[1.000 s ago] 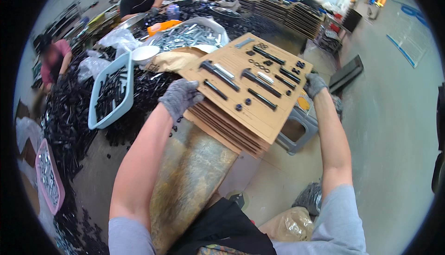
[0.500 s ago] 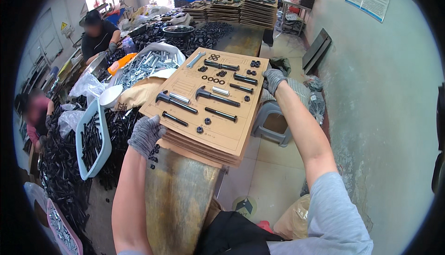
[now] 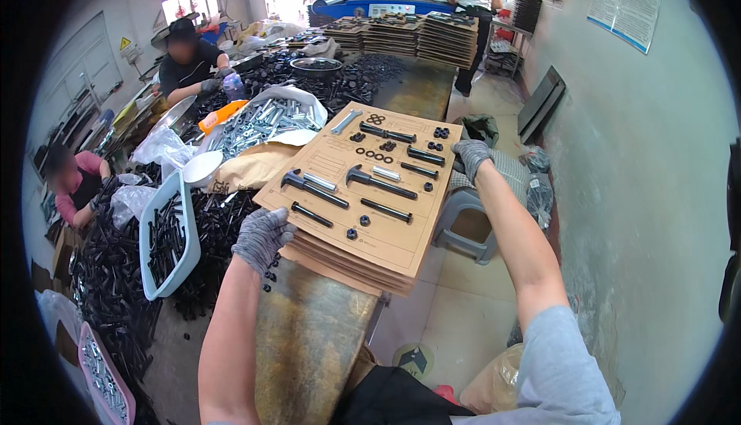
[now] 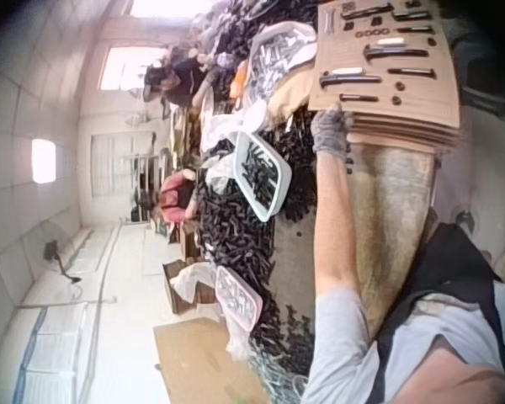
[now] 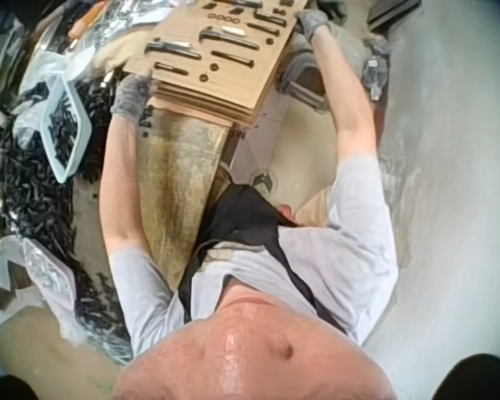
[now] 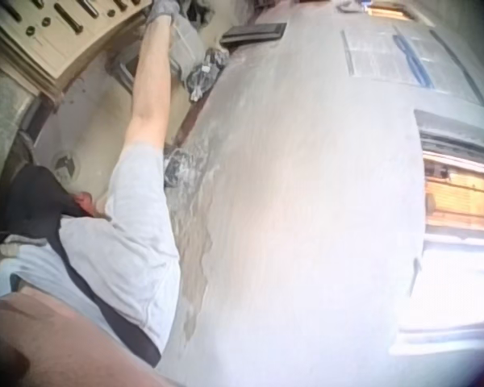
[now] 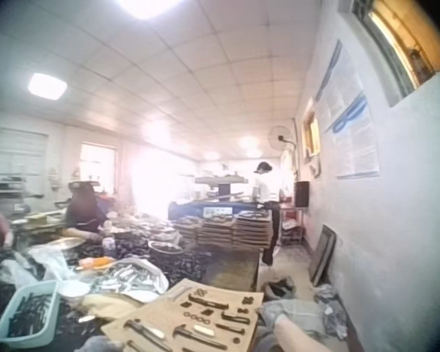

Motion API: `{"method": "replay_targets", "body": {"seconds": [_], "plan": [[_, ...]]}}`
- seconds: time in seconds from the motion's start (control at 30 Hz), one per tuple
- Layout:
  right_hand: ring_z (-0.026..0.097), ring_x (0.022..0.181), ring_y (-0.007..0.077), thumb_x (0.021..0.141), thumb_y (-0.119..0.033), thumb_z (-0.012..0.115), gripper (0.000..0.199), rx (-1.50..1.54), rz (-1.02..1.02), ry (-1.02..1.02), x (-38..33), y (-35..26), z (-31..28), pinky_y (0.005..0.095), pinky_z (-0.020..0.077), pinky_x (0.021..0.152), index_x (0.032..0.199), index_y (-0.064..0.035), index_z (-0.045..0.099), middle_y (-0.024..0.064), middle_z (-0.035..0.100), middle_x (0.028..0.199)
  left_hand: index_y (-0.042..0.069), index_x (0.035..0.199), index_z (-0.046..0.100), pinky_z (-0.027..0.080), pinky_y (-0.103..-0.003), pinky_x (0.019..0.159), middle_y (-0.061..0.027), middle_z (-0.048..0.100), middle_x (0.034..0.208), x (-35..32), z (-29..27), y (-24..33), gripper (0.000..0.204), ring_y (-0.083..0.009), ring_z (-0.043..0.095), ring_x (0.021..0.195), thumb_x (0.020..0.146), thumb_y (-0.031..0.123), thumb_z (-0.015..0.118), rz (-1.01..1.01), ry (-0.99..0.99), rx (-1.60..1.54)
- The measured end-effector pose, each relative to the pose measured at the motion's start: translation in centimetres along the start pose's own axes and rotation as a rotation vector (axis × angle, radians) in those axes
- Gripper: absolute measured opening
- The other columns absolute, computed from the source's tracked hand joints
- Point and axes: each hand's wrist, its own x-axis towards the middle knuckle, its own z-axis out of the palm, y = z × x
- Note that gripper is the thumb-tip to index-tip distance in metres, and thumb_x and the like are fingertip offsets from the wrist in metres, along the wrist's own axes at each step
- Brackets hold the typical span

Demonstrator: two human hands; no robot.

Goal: The person assembles hardware kits by picking bolts, nuts, washers, and hammers from bins and piles, then arranging them on printed cardboard templates. They repeatedly complete one template, stack it, and begin a new one, maintaining a steady workflow.

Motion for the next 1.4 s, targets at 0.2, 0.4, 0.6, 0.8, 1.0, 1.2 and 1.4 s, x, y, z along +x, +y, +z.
{"method": "replay_targets", "body": {"seconds": [0.2,0.4,0.6,0.8,1.0,1.2,1.4], "plan": [[0.065,0.068,0.0259,0.088,-0.020,0.058,0.022,-1.124,-0.359,0.138,-3.3,-4.2,0.1,0.0395,0.0497,0.058,0.089,0.0006,0.064,0.0152,0.066,0.076,0.005,0.097,0.059,0.052,-0.021,0.048,-0.0035,0.063,0.075,-0.5,0.7,-0.1,0.014,-0.0128,0.062,0.059,0.085,0.010,0.065,-0.025,0.069,0.040],[0.062,0.091,0.0350,0.083,-0.010,0.052,0.020,-1.166,-1.041,-0.118,-9.3,-7.3,6.9,0.0411,0.0496,0.081,0.098,-0.0062,0.066,0.0183,0.065,0.095,0.006,0.100,0.058,0.055,-0.024,0.052,-0.0048,0.063,0.076,-0.3,0.6,-0.7,0.014,-0.0147,0.064,0.061,0.087,0.011,0.062,-0.026,0.081,-0.016],[0.052,0.118,0.0309,0.081,-0.001,0.057,0.032,-1.360,-1.087,-0.467,-8.9,-5.8,12.8,0.0363,0.0422,0.100,0.107,-0.0168,0.069,0.0120,0.057,0.125,0.006,0.101,0.057,0.056,-0.025,0.054,-0.0049,0.064,0.078,-0.5,0.8,-0.8,0.014,-0.0155,0.064,0.064,0.089,0.012,0.059,-0.024,0.109,-0.041],[0.049,0.123,0.0304,0.078,-0.004,0.062,0.036,-1.512,-1.111,-0.456,-8.6,-5.2,14.0,0.0375,0.0396,0.103,0.107,-0.0229,0.070,0.0107,0.053,0.133,0.005,0.096,0.057,0.055,-0.024,0.051,-0.0060,0.062,0.075,-0.9,1.0,-1.0,0.011,-0.0155,0.064,0.062,0.089,0.012,0.060,0.003,0.138,-0.043],[0.039,0.133,0.0243,0.086,-0.010,0.057,0.035,-1.678,-0.923,-0.463,-8.7,-5.6,14.4,0.0435,0.0296,0.108,0.114,-0.0287,0.066,0.0027,0.045,0.143,0.005,0.096,0.057,0.053,-0.021,0.049,-0.0050,0.061,0.070,-1.1,1.5,-1.1,0.012,-0.0127,0.061,0.057,0.090,0.014,0.060,0.018,0.153,0.019],[0.061,0.101,0.0295,0.080,0.001,0.053,0.030,-1.222,-1.269,-0.325,-11.7,-7.6,12.8,0.0378,0.0468,0.091,0.102,-0.0135,0.069,0.0102,0.065,0.106,0.003,0.102,0.057,0.052,-0.022,0.049,-0.0050,0.062,0.073,-1.0,2.6,-1.7,0.017,-0.0124,0.059,0.057,0.095,0.018,0.052,0.111,0.202,-0.009],[0.063,0.095,0.0266,0.081,0.007,0.056,0.027,-0.494,-1.245,-0.533,-28.9,-8.5,12.0,0.0331,0.0485,0.083,0.105,-0.0024,0.063,0.0143,0.064,0.104,0.003,0.104,0.056,0.053,-0.028,0.051,-0.0108,0.066,0.080,-4.7,-2.1,-1.9,0.022,-0.0173,0.062,0.058,0.097,0.019,0.044,0.168,0.268,-0.052]]}}
